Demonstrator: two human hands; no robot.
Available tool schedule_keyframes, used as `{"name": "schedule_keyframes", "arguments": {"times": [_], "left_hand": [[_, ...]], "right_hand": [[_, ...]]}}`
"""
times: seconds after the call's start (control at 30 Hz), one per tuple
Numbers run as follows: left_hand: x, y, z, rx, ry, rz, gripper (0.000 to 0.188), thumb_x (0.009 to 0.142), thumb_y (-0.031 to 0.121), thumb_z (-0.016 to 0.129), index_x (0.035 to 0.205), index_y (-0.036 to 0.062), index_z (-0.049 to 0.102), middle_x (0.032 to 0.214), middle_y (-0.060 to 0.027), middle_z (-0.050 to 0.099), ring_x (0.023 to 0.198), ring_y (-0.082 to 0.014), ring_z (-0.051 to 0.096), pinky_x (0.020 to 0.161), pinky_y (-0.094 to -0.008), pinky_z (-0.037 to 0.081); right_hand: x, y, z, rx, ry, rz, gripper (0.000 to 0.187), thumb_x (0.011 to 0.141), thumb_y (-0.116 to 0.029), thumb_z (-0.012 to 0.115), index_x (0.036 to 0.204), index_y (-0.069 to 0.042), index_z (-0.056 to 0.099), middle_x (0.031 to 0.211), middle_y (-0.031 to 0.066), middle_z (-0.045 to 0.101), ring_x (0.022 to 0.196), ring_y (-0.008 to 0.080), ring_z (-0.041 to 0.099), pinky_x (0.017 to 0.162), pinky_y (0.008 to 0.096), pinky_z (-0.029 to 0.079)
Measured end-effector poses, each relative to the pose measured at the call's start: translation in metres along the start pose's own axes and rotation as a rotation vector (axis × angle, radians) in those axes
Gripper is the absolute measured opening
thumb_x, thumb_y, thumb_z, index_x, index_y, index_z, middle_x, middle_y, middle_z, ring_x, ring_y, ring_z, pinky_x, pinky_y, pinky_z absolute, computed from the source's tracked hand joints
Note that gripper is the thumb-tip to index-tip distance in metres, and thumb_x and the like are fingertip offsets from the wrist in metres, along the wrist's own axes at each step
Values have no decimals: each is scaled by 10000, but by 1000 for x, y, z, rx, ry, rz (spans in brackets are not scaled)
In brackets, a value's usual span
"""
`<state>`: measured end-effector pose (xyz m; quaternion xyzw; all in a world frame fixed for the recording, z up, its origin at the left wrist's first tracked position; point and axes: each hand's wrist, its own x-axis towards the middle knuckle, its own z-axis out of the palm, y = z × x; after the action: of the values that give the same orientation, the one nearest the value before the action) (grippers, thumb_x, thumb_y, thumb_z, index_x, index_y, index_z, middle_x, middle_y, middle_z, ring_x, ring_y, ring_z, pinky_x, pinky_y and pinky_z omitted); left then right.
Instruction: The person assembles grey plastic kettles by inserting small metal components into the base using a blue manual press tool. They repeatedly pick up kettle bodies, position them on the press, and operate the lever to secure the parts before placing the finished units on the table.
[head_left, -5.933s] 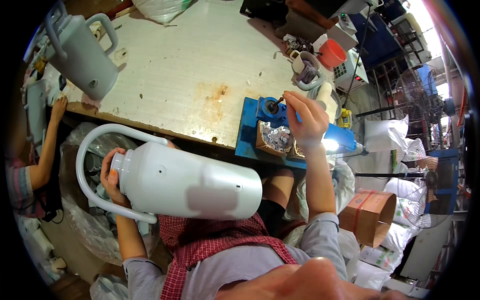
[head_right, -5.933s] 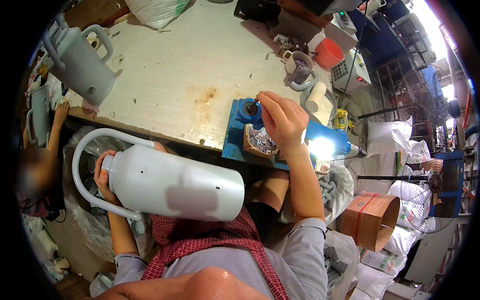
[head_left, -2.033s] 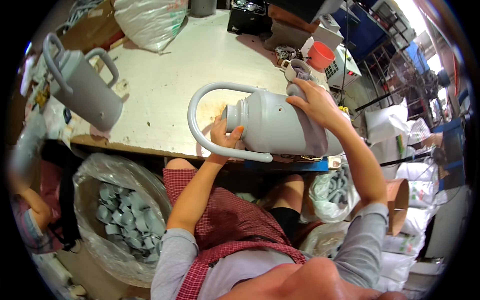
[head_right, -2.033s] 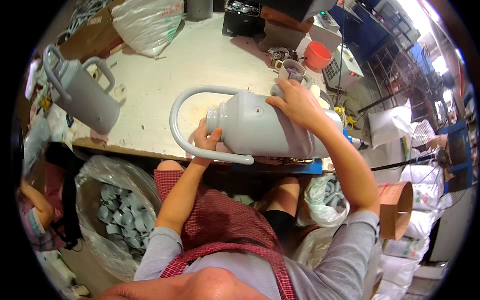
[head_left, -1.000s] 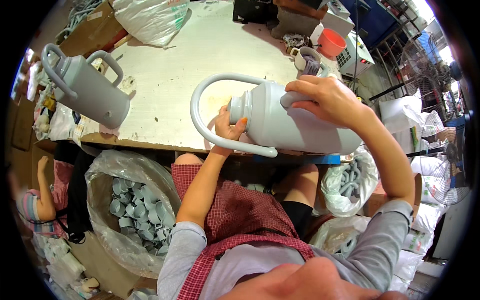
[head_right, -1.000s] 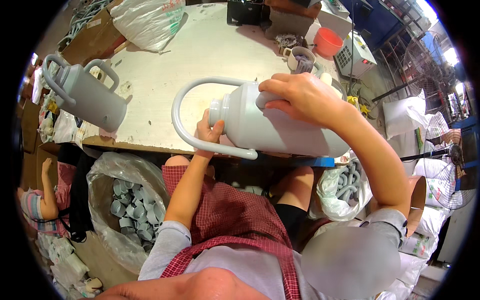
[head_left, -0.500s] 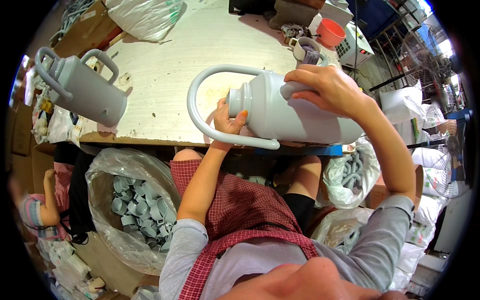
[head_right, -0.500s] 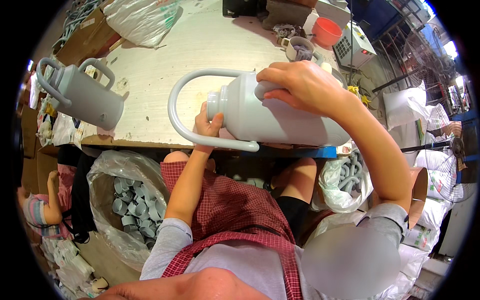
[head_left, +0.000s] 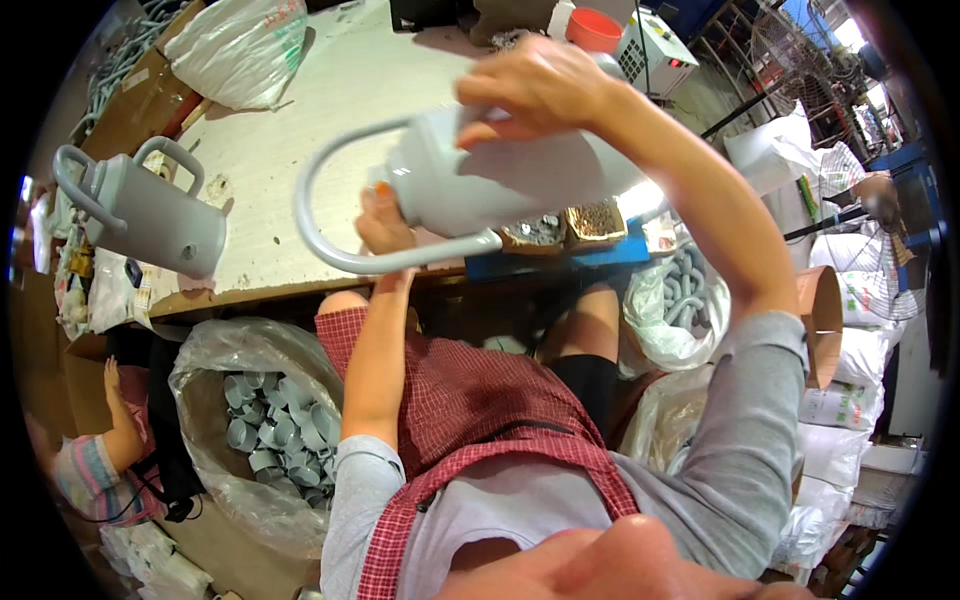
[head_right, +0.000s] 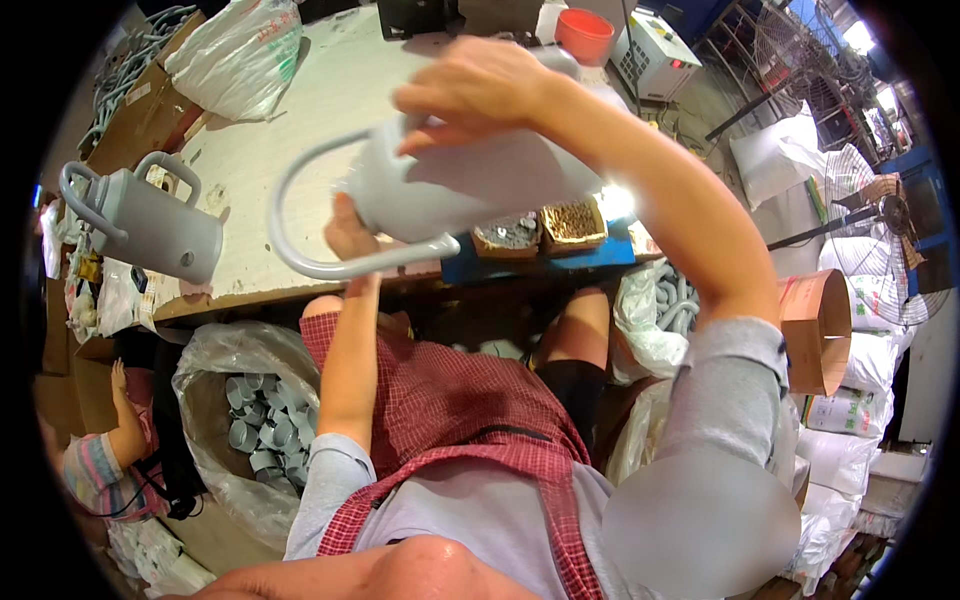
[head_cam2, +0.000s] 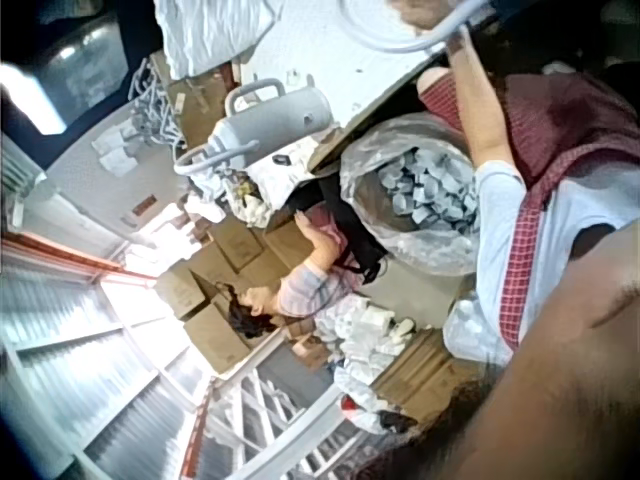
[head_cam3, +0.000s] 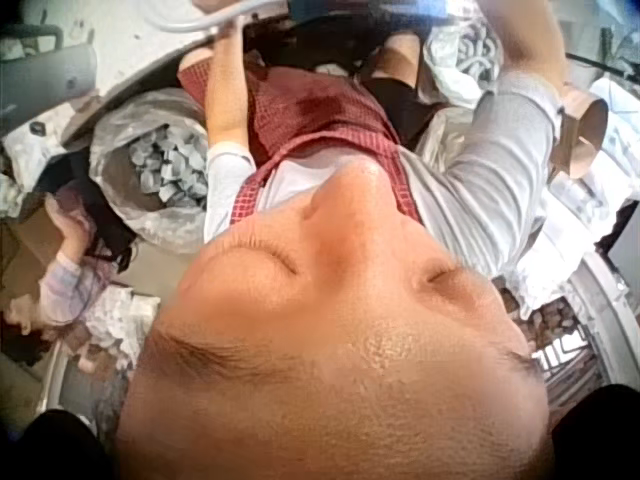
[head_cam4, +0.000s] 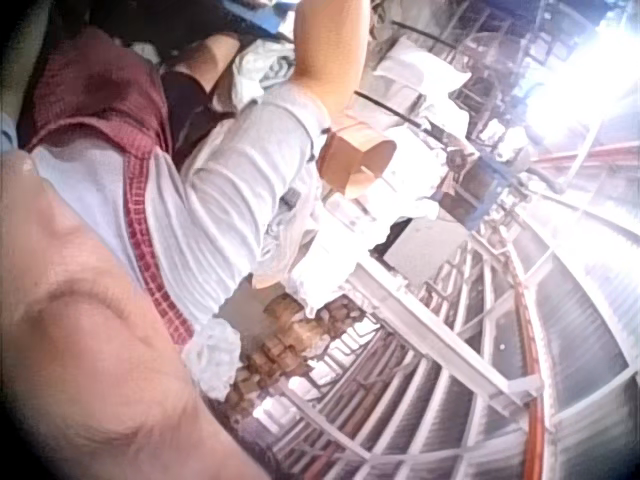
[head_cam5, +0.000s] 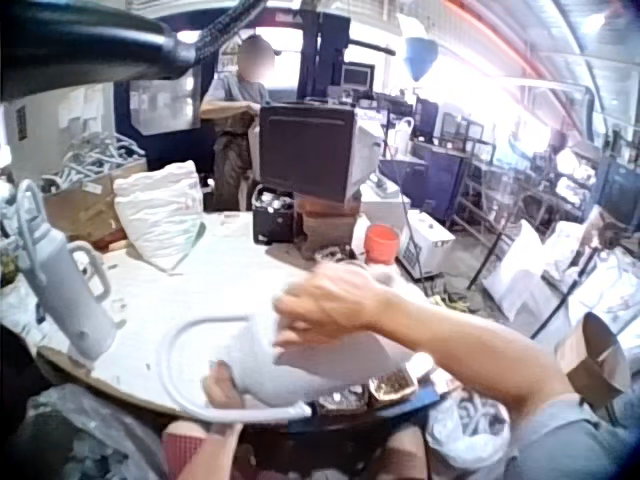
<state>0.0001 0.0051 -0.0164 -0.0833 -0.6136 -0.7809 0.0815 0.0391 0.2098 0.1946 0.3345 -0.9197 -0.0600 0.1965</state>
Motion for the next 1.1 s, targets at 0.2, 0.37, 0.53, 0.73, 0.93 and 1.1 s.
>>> {"name": "schedule_keyframes", "arguments": {"times": [0.2,0.37,0.53,0.73,0.93,1.1], "left_hand": [[20,57,-83,-313,341,-117,453,973,413,494,989,-15,641,917,-76,663,746,-174,627,646,-301,540],[-32,110,-208,-87,519,-157,513,999,445,364,1188,7,552,1121,-104,615,936,-230,622,809,-377,521],[-55,109,-236,-11,554,-147,529,1011,445,328,1211,6,546,1167,-106,614,990,-236,614,886,-382,485],[-59,102,-217,-48,561,-164,505,1025,406,307,1206,3,551,1136,-106,619,955,-225,617,866,-367,491],[-52,77,-224,210,646,-188,568,987,470,398,1132,-40,602,1087,-128,643,929,-202,633,802,-329,500],[-62,91,-222,67,575,-177,605,971,504,418,1125,-54,595,1041,-125,654,919,-200,639,802,-320,503]], "right_hand": [[9,-20,-8,81,567,-68,432,792,-306,706,1173,-141,586,1029,73,587,939,276,600,728,372,502],[-165,-64,50,524,-92,645,115,823,-130,677,905,-52,651,818,128,640,758,269,641,653,369,504],[-234,-63,169,475,152,873,93,841,-110,614,911,-59,649,829,145,644,823,301,633,713,414,496],[-215,-61,186,317,-92,1025,111,783,-120,646,860,-42,628,843,152,655,837,354,613,753,462,477],[-245,-53,194,374,85,950,94,761,-39,634,847,-5,618,820,197,638,806,391,601,723,464,477],[-199,-94,103,508,125,1099,110,858,-19,585,954,29,610,894,159,630,743,273,624,683,349,502]]}}
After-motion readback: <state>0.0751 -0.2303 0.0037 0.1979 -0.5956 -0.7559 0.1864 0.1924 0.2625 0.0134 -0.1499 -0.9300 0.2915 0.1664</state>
